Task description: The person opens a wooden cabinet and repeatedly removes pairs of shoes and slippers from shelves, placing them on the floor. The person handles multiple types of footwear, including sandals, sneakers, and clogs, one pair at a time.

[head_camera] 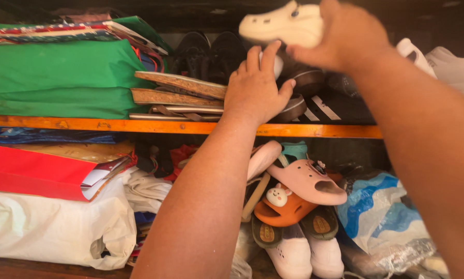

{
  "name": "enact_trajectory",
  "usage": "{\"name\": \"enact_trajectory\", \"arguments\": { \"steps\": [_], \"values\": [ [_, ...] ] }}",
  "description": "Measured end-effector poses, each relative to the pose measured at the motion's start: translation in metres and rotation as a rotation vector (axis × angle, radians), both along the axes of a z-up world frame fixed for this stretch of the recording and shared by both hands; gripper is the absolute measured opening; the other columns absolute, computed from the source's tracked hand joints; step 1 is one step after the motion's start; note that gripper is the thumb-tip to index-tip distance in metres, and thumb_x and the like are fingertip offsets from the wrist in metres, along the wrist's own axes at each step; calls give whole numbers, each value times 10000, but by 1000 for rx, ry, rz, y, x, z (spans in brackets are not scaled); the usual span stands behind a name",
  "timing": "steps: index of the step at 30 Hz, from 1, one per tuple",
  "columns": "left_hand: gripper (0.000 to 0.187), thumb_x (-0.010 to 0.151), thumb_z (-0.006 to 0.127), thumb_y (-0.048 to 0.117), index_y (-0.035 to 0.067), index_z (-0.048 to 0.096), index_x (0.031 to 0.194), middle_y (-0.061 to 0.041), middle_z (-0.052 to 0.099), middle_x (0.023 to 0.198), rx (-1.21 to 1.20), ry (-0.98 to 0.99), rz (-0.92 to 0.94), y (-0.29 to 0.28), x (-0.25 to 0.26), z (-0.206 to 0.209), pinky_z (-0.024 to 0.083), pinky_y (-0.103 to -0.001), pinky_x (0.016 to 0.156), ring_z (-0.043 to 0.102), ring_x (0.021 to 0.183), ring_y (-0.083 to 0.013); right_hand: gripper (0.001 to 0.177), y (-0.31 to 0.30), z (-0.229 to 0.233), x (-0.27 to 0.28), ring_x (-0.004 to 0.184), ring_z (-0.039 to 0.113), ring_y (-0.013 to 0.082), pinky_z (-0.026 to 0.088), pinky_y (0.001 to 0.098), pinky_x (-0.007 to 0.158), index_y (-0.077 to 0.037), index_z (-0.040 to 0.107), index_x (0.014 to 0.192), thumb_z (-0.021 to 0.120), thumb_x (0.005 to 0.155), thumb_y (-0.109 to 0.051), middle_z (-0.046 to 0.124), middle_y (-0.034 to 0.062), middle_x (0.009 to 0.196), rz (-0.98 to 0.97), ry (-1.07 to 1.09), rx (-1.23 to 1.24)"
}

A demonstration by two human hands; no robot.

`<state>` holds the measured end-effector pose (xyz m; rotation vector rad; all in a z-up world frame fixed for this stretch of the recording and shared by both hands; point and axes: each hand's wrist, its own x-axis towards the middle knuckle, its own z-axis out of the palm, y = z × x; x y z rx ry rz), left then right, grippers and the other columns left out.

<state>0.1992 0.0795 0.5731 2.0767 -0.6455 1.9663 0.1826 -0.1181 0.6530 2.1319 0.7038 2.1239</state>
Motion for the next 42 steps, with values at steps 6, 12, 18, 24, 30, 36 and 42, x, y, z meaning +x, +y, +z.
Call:
{"name": "enact_trajectory", "arguments": {
  "steps": [6, 12, 18, 24, 30, 36, 42],
  "values": [
    [741, 884, 827, 398, 187, 339, 1401, -209, 302, 1535, -110, -328, -111, 3, 0, -10, 316, -582, 1229, 352, 1432, -457, 685, 9, -17, -50, 767, 706, 396, 564, 489, 649, -58, 730, 1145, 851, 786, -629, 719, 202, 891, -125, -102, -14],
    [1126, 781, 959, 410, 272, 210, 1610, -250, 103, 1680, 32, -537, -196, 23, -34, -30, 240, -675, 1264, 172, 1549, -506, 686, 27, -64, -91, 811, 692, 359, 563, 444, 661, -17, 639, 1164, 874, 768, -526, 676, 182, 1052, -110, -410, -150],
    [1114, 762, 925, 298, 334, 229, 1631, -221, 105, 1707, 8, -341, -262, 20, -72, -61, 233, -761, 1237, 124, 1584, -559, 655, 32, -107, -123, 888, 656, 341, 536, 448, 728, -65, 618, 1095, 910, 722, -518, 594, 142, 1025, -182, -355, -128],
    [1011, 817, 839, 159, 325, 272, 1638, -204, 129, 1733, 39, -304, -363, 14, -104, -82, 230, -783, 1236, 89, 1605, -574, 653, 39, -144, -160, 934, 638, 336, 522, 434, 783, -50, 611, 1098, 919, 738, -499, 574, 139, 1041, -174, -348, -58],
    [1000, 819, 826, 157, 310, 273, 1639, -215, 108, 1738, 110, -291, -455, 18, -133, -103, 204, -782, 1269, 87, 1613, -571, 677, 43, -177, -195, 946, 636, 348, 529, 434, 760, -10, 607, 1176, 924, 766, -445, 571, 152, 1080, -147, -318, 3],
    [928, 829, 833, 225, 344, 339, 1606, -216, 134, 1728, 180, -249, -539, 17, -156, -150, 167, -771, 1285, 101, 1611, -543, 653, 46, -232, -233, 862, 646, 361, 537, 447, 695, -27, 592, 1071, 949, 745, -466, 593, 170, 1069, -235, -244, 110],
    [838, 947, 846, 295, 358, 355, 1623, -222, 133, 1735, 175, -200, -629, -3, -170, -222, 78, -764, 1306, 33, 1620, -504, 693, 51, -298, -273, 908, 670, 378, 562, 456, 728, -32, 586, 1085, 942, 664, -452, 605, 186, 1098, -328, -104, 185]
  ]
}}
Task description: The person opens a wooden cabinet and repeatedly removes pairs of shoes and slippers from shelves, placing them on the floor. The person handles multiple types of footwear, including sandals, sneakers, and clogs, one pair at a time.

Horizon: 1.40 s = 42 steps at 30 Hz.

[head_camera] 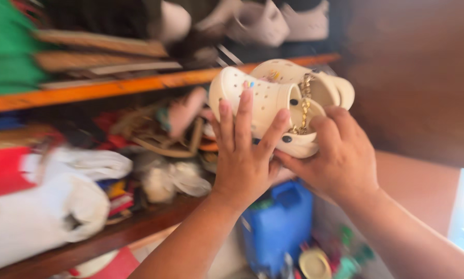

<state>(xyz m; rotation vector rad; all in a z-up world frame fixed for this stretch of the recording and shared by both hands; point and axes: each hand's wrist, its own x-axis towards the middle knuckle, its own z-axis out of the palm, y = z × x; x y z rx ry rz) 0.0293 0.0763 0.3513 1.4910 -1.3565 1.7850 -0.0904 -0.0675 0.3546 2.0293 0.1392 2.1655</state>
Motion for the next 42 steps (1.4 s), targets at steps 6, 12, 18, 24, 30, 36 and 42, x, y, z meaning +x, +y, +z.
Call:
{"name": "enact_trajectory", "arguments": {
  "steps": [6, 12, 18, 24, 30, 36, 42],
  "values": [
    [825, 1006, 849, 323, 389, 340, 1651, -226, 107, 1736, 95, 97, -66, -32, -18, -82, -12, -735, 1307, -106, 1618, -461, 713, -15, -69, -41, 902, 676, 374, 555, 462, 710, -34, 565, 1101, 948, 653, -436, 611, 188, 1097, -76, 175, 110],
    [822, 967, 834, 341, 373, 353, 1633, -247, 126, 1702, 243, 217, -215, -62, -61, -169, -38, -726, 1255, -104, 1583, -469, 714, -41, -140, -95, 925, 678, 386, 560, 465, 728, -21, 546, 1089, 923, 627, -412, 630, 189, 1119, -169, 307, 173],
    [799, 964, 802, 363, 357, 353, 1625, -254, 145, 1690, 396, 347, -331, -113, -114, -249, -16, -729, 1254, -55, 1584, -466, 721, -74, -224, -158, 907, 677, 367, 562, 438, 700, -18, 546, 1054, 933, 621, -445, 625, 198, 1069, -257, 436, 366],
    [857, 881, 816, 343, 312, 355, 1603, -267, 193, 1654, 636, 491, -500, -168, -182, -332, 56, -736, 1234, 20, 1562, -483, 716, -107, -309, -242, 938, 670, 381, 566, 437, 735, -5, 538, 1057, 927, 632, -429, 621, 196, 1079, -335, 553, 602],
    [926, 787, 836, 332, 268, 363, 1579, -265, 225, 1622, 1010, 680, -625, -208, -264, -415, 125, -666, 1230, 121, 1542, -480, 681, -127, -404, -342, 901, 677, 369, 565, 446, 734, -35, 581, 1018, 915, 599, -456, 626, 179, 1035, -492, 713, 899],
    [995, 736, 850, 356, 215, 314, 1563, -276, 222, 1587, 1493, 736, -477, -235, -334, -481, 134, -600, 1214, 140, 1510, -478, 674, -128, -503, -445, 896, 680, 363, 565, 455, 732, -53, 605, 1039, 892, 621, -496, 624, 159, 1043, -620, 958, 1185],
    [1047, 752, 843, 419, 213, 242, 1583, -247, 221, 1615, 1853, 652, -400, -245, -400, -523, 130, -567, 1218, 146, 1520, -438, 690, -102, -566, -517, 999, 680, 329, 573, 456, 796, -94, 596, 1127, 841, 684, -562, 607, 129, 1113, -721, 1237, 1676]
  ]
}}
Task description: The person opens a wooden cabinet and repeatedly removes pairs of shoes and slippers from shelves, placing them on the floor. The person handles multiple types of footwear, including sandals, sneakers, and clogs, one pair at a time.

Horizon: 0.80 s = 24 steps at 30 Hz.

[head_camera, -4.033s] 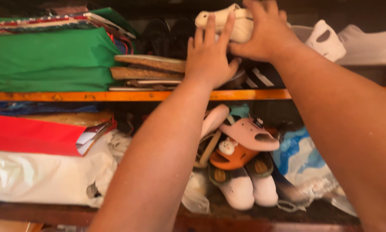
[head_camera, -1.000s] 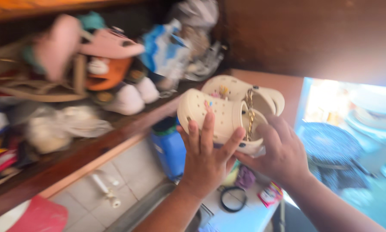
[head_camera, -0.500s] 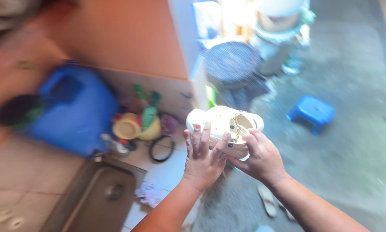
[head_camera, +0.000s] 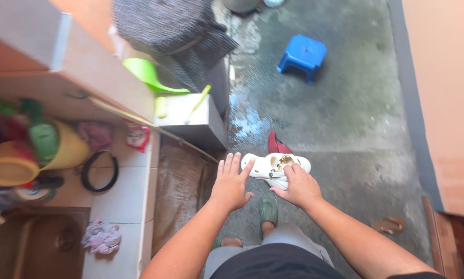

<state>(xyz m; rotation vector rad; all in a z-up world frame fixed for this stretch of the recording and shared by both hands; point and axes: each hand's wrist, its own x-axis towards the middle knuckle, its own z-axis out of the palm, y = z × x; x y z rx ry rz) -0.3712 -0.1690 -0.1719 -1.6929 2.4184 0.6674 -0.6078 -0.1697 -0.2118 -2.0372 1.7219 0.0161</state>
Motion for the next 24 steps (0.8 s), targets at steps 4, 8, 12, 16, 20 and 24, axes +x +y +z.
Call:
{"name": "enact_trajectory", "arguments": {
  "steps": [4, 8, 12, 16, 20, 24],
  "values": [
    [1047, 767, 836, 417, 211, 223, 1590, -240, 242, 1611, 123, 85, -38, -10, -40, -27, 149, -555, 1219, 173, 1520, -426, 739, 12, -29, -33, 1084, 657, 331, 571, 471, 847, -100, 577, 1182, 844, 683, -575, 592, 144, 1166, -92, 86, 147],
    [1053, 792, 822, 407, 195, 206, 1619, -243, 296, 1585, 185, 180, -49, -21, -78, -52, 188, -545, 1224, 234, 1508, -422, 773, 23, -55, -63, 1105, 662, 332, 576, 470, 874, -96, 573, 1214, 839, 677, -585, 593, 147, 1199, -216, 101, 172],
    [1044, 775, 825, 397, 157, 225, 1595, -235, 309, 1587, 104, 215, -108, -31, -115, -67, 215, -548, 1201, 259, 1494, -407, 787, 29, -75, -89, 1117, 657, 343, 572, 474, 884, -94, 566, 1227, 845, 678, -586, 588, 158, 1215, -335, 117, 188],
    [1033, 771, 824, 401, 148, 246, 1589, -236, 322, 1586, 121, 275, -130, -44, -151, -67, 236, -530, 1209, 277, 1495, -394, 812, 22, -87, -113, 1135, 653, 345, 575, 477, 888, -98, 550, 1263, 839, 690, -596, 579, 156, 1244, -434, 139, 212],
    [1006, 790, 815, 396, 157, 266, 1597, -236, 336, 1582, 100, 310, -169, -51, -174, -61, 246, -537, 1201, 287, 1498, -396, 895, 23, -92, -133, 1129, 648, 398, 562, 477, 933, -86, 514, 1359, 843, 686, -576, 525, 185, 1297, -507, 34, 66],
    [1002, 796, 814, 414, 159, 260, 1591, -257, 316, 1583, 78, 294, -179, -52, -181, -56, 242, -537, 1201, 275, 1491, -414, 903, 33, -98, -142, 1174, 565, 499, 523, 505, 949, -95, 439, 1459, 831, 731, -458, 352, 256, 1441, -519, -4, 43]
  ]
}}
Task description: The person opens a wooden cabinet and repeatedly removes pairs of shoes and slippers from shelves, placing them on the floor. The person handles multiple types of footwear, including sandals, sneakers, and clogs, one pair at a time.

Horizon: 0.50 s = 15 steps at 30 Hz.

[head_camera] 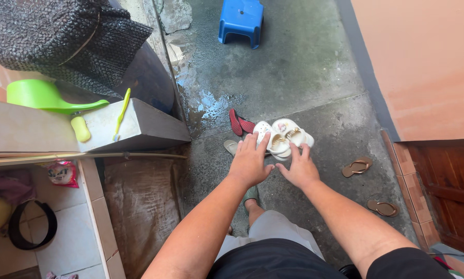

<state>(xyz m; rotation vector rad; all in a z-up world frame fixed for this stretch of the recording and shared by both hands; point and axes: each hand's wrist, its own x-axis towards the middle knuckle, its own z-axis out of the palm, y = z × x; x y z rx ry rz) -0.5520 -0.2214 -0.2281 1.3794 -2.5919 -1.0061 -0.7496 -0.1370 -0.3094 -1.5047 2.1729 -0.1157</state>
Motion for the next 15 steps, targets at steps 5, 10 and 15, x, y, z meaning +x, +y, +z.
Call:
{"name": "enact_trajectory", "arguments": {
  "steps": [5, 10, 15],
  "values": [
    [1027, 799, 808, 415, 178, 208, 1598, -250, 259, 1609, 40, -106, -5, 4, 11, 3, 215, -532, 1209, 225, 1513, -415, 715, 13, -4, 14, 1279, 548, 446, 515, 489, 1018, -152, 491, 1420, 780, 817, -404, 380, 201, 1470, -30, -33, 62],
    [1058, 807, 800, 432, 169, 166, 1613, -253, 221, 1624, 44, -128, 37, 13, 36, 6, 205, -525, 1213, 207, 1517, -416, 714, 14, 4, 45, 1251, 552, 446, 518, 490, 995, -150, 498, 1415, 789, 801, -369, 361, 199, 1483, 22, -112, 44],
    [1048, 806, 797, 432, 181, 174, 1611, -243, 225, 1626, 36, -110, 132, 26, 76, 16, 203, -519, 1223, 213, 1518, -409, 659, -3, 24, 92, 1215, 591, 398, 532, 461, 972, -132, 527, 1368, 791, 797, -329, 403, 161, 1434, 155, -226, -58]
  ]
}}
